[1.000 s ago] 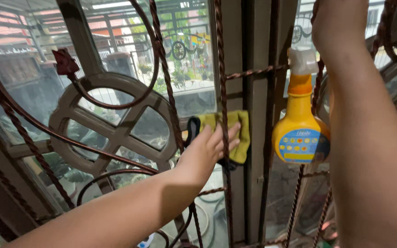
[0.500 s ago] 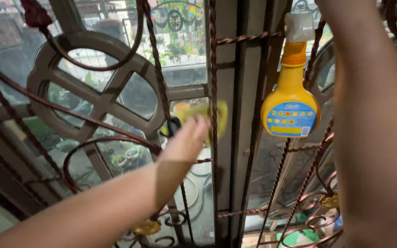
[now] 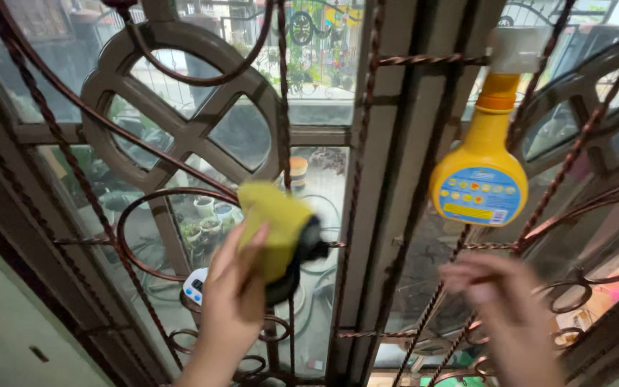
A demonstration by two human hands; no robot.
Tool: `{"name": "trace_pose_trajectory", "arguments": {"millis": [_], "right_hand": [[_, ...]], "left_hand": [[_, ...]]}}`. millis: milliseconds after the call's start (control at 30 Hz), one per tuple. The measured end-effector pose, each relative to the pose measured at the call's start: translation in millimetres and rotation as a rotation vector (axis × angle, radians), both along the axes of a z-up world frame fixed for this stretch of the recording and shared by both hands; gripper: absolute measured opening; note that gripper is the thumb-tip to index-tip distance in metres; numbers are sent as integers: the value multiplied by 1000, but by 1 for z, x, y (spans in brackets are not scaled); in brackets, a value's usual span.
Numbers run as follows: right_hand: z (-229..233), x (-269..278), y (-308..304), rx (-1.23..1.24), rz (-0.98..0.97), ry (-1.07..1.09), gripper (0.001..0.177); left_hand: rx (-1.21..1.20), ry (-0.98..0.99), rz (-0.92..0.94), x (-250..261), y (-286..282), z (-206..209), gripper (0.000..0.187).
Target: The person wipes the metal window grille with a yellow cloth, moving methodically along the bars and decorative elements. They occasionally spray a cleaning solution from a yellow bottle onto the grille before continuing to wipe it down.
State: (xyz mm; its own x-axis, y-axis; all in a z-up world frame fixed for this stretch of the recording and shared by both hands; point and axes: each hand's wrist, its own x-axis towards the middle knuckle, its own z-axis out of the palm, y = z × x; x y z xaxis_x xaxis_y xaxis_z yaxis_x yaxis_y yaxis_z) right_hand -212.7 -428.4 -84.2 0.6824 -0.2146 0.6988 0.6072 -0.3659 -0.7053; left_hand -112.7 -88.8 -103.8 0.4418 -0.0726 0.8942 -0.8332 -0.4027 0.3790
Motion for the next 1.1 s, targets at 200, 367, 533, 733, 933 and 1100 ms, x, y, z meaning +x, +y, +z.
{"name": "trace_pose_trajectory", "arguments": {"millis": [200, 367, 533, 733, 933, 1100], "right_hand": [[-49, 65, 60, 208, 433, 634, 39], [-92, 86, 119, 461, 624, 698, 42], [-122, 86, 147, 577, 360, 568, 28], [-130, 60, 143, 604, 132, 513, 23], [-124, 43, 146, 923, 455, 437, 41], [-111, 33, 150, 965, 595, 438, 55]], "left_hand": [[-689, 983, -539, 61, 44, -183, 35], [-575, 1304, -862, 76, 48, -228, 41], [-963, 1626, -1342, 57, 43, -166, 65], [-297, 1265, -1157, 40, 35, -103, 47], [-342, 1065, -1055, 25, 26, -98, 53], [-203, 588, -373, 9, 20, -100, 106]]}}
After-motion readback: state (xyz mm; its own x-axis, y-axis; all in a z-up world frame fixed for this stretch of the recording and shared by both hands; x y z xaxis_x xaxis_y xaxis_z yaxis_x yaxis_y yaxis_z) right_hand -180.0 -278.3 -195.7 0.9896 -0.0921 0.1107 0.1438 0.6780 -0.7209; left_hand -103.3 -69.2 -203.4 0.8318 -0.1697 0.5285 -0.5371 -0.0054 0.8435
